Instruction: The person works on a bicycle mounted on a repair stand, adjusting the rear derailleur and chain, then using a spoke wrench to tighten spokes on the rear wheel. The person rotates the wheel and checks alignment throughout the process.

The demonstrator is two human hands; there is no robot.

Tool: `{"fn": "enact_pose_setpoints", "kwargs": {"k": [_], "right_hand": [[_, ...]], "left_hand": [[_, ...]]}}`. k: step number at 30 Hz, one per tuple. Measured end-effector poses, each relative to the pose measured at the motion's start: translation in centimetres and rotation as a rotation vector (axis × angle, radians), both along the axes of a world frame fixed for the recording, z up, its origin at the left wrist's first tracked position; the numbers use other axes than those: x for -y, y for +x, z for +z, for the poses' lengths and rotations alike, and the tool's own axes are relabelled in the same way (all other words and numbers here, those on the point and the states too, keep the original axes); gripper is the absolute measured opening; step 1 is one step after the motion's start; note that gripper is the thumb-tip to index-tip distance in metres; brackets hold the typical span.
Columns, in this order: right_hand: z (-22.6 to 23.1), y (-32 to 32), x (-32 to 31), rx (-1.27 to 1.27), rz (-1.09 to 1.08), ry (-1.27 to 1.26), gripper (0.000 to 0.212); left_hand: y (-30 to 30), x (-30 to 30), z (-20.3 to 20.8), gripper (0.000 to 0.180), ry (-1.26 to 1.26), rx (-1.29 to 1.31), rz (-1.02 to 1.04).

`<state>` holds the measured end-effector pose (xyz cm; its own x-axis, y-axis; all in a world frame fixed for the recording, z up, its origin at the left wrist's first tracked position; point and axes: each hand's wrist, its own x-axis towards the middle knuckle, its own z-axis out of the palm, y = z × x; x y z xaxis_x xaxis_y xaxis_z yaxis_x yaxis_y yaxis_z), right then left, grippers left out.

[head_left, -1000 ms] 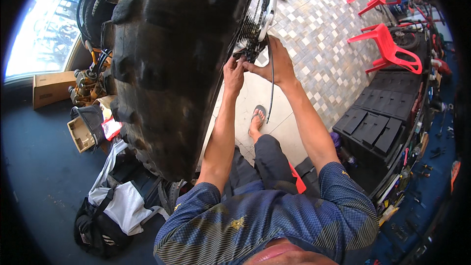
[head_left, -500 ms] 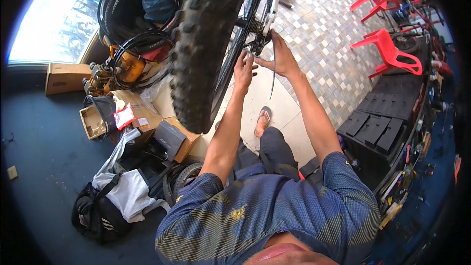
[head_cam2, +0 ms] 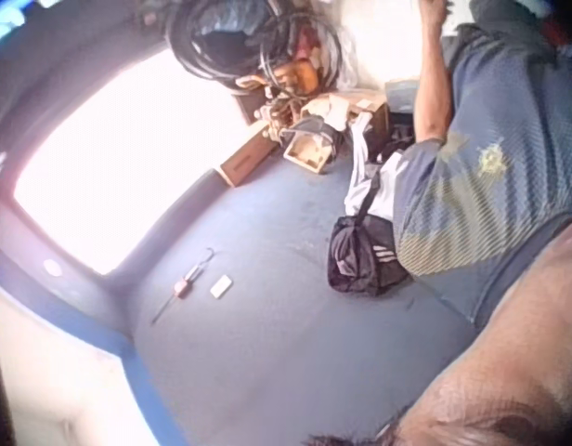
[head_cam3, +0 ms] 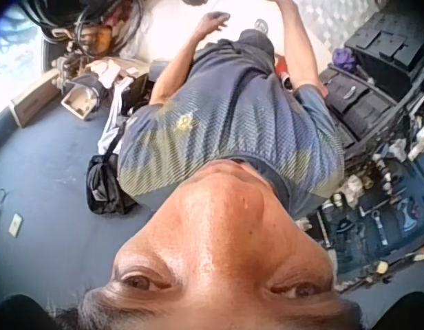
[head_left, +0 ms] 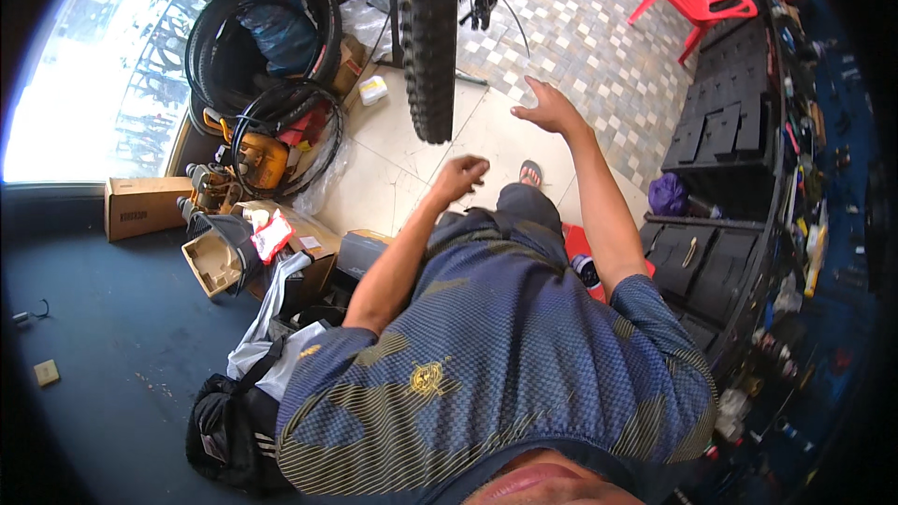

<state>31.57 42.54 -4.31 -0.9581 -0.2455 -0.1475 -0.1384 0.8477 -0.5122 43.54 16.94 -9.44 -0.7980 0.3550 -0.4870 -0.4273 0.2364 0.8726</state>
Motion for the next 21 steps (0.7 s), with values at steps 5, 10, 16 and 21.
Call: {"fn": "enact_pose_setpoints", "kwargs": {"k": [5, 10, 16, 21], "right_hand": [[2.3, 5.5, 1.5, 0.114, -0.079, -0.065, 0.084], [3.9, 8.9, 1.4, 0.241, -0.164, -0.086, 0.081], [4.1, 10.8, 0.4, 0.228, -0.166, -0.032, 0.079], [2.7, 11.6, -0.5, 0.236, -0.167, -0.029, 0.076]], "left_hand": [[-0.8, 1.5, 5.1, 0.042, -0.015, -0.190, -0.023], [0.5, 0.3, 6.6, 0.029, 0.066, -0.230, -0.016], [2.0, -1.6, 7.2, 0.025, 0.132, -0.217, -0.030], [1.8, -2.0, 7.2, 0.030, 0.174, -0.101, -0.020]]}}
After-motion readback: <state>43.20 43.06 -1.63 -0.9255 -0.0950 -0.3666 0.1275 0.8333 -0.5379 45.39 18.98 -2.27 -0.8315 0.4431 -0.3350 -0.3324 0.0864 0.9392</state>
